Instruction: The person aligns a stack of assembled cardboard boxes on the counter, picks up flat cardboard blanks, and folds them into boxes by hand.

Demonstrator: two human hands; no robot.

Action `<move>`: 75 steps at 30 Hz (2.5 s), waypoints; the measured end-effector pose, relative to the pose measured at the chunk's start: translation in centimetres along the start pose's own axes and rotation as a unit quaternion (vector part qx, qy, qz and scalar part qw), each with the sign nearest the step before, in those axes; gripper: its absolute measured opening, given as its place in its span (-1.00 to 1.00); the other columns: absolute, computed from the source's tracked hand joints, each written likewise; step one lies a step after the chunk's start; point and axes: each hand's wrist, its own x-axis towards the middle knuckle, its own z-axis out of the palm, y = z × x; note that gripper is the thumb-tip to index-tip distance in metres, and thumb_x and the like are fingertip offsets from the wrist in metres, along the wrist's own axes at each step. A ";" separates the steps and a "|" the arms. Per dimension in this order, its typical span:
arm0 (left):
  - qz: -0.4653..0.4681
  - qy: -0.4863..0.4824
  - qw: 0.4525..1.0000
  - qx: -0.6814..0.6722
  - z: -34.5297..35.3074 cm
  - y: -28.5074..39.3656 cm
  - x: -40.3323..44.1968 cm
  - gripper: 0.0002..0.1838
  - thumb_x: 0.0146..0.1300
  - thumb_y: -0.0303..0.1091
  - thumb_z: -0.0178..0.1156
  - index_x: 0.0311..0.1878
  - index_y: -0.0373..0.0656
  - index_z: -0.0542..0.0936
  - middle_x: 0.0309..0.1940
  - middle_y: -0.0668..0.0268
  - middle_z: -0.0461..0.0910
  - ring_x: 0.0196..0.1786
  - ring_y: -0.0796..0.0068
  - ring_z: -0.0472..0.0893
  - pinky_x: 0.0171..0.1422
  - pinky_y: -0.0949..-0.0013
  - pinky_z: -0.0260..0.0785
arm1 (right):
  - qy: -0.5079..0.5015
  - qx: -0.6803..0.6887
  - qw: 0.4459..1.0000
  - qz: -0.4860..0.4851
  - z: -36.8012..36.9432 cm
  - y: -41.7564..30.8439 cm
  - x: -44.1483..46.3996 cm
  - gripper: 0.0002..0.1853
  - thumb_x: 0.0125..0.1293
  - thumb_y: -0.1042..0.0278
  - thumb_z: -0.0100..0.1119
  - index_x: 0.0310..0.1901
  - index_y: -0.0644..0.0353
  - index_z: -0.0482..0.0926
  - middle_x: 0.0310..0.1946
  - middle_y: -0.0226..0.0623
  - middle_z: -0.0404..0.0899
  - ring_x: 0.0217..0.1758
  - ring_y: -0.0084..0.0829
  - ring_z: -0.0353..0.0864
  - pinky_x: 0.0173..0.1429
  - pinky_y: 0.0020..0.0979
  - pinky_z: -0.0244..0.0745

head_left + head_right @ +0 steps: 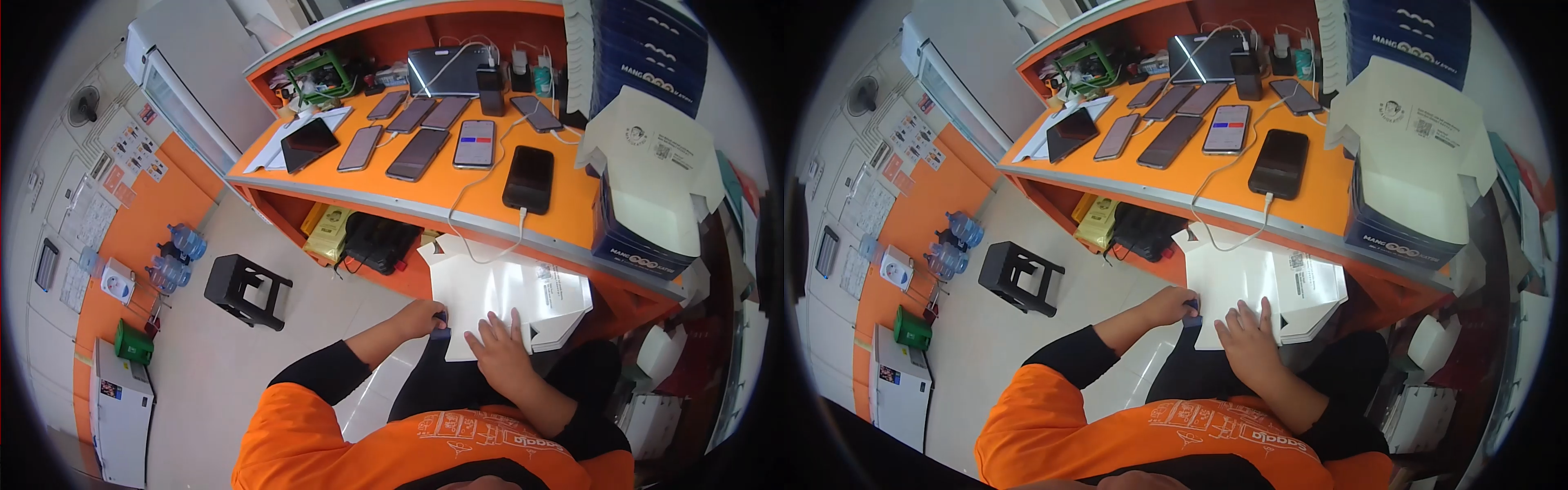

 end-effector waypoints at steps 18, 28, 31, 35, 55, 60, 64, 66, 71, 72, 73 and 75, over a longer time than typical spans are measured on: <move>-0.041 0.266 0.658 -0.703 -2.5 -1.9 -6.1 -0.48 0.59 0.20 -0.01 0.12 -0.11 0.52 -0.35 0.52 0.36 -0.48 0.77 0.34 -0.50 0.64 0.23 | 0.211 0.436 0.840 0.246 -18.1 1.3 -13.2 -0.57 0.58 0.07 0.14 0.24 0.24 0.59 -0.15 -0.24 0.71 -0.10 -0.50 0.69 0.00 -0.36 0.60; 0.124 0.188 0.972 -0.063 5.1 5.1 2.1 -0.28 0.49 -0.11 0.16 0.61 -0.14 0.18 0.62 -0.02 0.07 0.68 -0.06 0.03 0.68 -0.13 -0.14 | 0.671 0.172 0.636 0.341 -38.0 0.5 -27.1 -0.66 0.54 0.20 0.21 0.21 0.18 0.59 -0.13 -0.43 0.73 -0.24 -0.70 0.67 -0.27 -0.64 0.48; 0.076 0.202 0.975 0.061 6.5 8.9 1.5 -0.15 0.42 -0.21 0.20 0.68 -0.05 0.03 0.70 -0.03 -0.18 0.70 -0.25 -0.14 0.68 -0.30 -0.27 | 0.658 -0.054 0.643 0.389 -40.1 3.1 -28.7 -0.70 0.55 0.27 0.18 0.19 0.22 0.60 -0.14 -0.29 0.74 -0.24 -0.57 0.71 -0.22 -0.49 0.54; 0.087 0.186 0.978 0.035 6.4 9.2 1.6 -0.17 0.41 -0.15 0.20 0.67 -0.04 0.09 0.69 -0.06 -0.17 0.70 -0.28 -0.21 0.68 -0.32 -0.29 | 0.409 -0.376 0.718 0.419 -38.4 10.6 -31.0 -0.69 0.43 0.39 0.21 0.18 0.08 0.61 -0.13 -0.21 0.72 -0.15 -0.24 0.74 -0.13 -0.25 0.59; 0.128 0.258 0.956 -0.053 5.6 7.6 1.6 -0.25 0.30 -0.18 0.32 0.55 -0.04 0.34 0.61 -0.12 0.08 0.61 -0.24 0.13 0.66 -0.09 0.00 | 0.078 -0.125 0.779 0.609 -34.1 24.2 -40.2 -0.66 0.45 0.20 0.19 -0.23 0.38 0.72 -0.25 0.15 0.70 -0.17 0.11 0.65 0.05 -0.06 0.48; 0.095 0.248 0.963 -0.039 5.6 8.3 1.2 -0.23 0.31 -0.04 0.31 0.57 0.09 0.34 0.62 -0.03 0.10 0.62 -0.23 0.11 0.65 -0.12 0.00 | 0.134 -0.199 0.806 0.541 -33.1 26.7 -42.5 -0.79 0.33 0.37 0.25 -0.34 0.36 0.53 -0.39 0.09 0.55 -0.25 0.03 0.57 -0.07 -0.10 0.42; 0.087 0.246 0.965 -0.034 5.7 8.2 1.6 -0.23 0.32 0.04 0.28 0.58 0.19 0.33 0.63 0.04 0.10 0.64 -0.20 0.09 0.64 -0.18 -0.03 | 0.209 -0.111 0.781 0.578 -33.5 26.7 -42.3 -0.69 0.25 0.37 0.34 -0.43 0.21 0.34 -0.55 -0.27 0.36 -0.39 -0.40 0.45 -0.25 -0.21 0.35; 0.092 0.250 0.963 -0.033 5.7 8.2 1.7 -0.24 0.32 0.04 0.28 0.57 0.20 0.33 0.63 0.05 0.10 0.64 -0.21 0.09 0.64 -0.19 -0.02 | 0.245 -0.081 0.793 0.552 -33.3 27.9 -45.1 -0.68 0.30 0.35 0.33 -0.42 0.14 0.31 -0.54 -0.41 0.31 -0.40 -0.50 0.40 -0.30 -0.28 0.34; 0.090 0.252 0.963 -0.034 5.5 8.2 1.6 -0.24 0.32 0.05 0.29 0.57 0.20 0.34 0.63 0.05 0.10 0.64 -0.21 0.09 0.63 -0.19 -0.03 | 0.272 0.069 0.678 0.680 -36.4 25.7 -43.1 -0.72 0.48 0.20 0.22 -0.33 0.15 0.42 -0.39 -0.47 0.39 -0.27 -0.54 0.42 -0.03 -0.44 0.46; 0.093 0.253 0.962 -0.035 5.5 8.2 1.6 -0.24 0.32 0.05 0.29 0.57 0.20 0.34 0.63 0.05 0.10 0.64 -0.21 0.09 0.63 -0.19 -0.03 | 0.312 -0.003 0.699 0.644 -36.4 26.4 -44.1 -0.75 0.49 0.20 0.20 -0.24 0.19 0.47 -0.33 -0.41 0.44 -0.21 -0.49 0.46 0.03 -0.41 0.47; 0.091 0.252 0.963 -0.037 5.5 8.3 1.5 -0.24 0.31 0.04 0.29 0.57 0.19 0.34 0.62 0.05 0.10 0.63 -0.21 0.09 0.64 -0.19 -0.03 | 0.348 -0.076 0.713 0.604 -36.2 27.9 -45.6 -0.76 0.50 0.19 0.19 -0.14 0.22 0.51 -0.28 -0.35 0.49 -0.15 -0.44 0.51 0.08 -0.37 0.47; 0.090 0.250 0.963 -0.037 5.4 8.3 1.4 -0.24 0.31 0.02 0.30 0.56 0.18 0.35 0.62 0.05 0.10 0.63 -0.21 0.09 0.64 -0.18 -0.03 | 0.382 -0.237 0.710 0.543 -36.2 37.3 -57.2 -0.58 0.56 0.17 0.13 0.27 0.29 0.49 -0.03 -0.11 0.63 0.06 -0.20 0.63 0.19 -0.26 0.48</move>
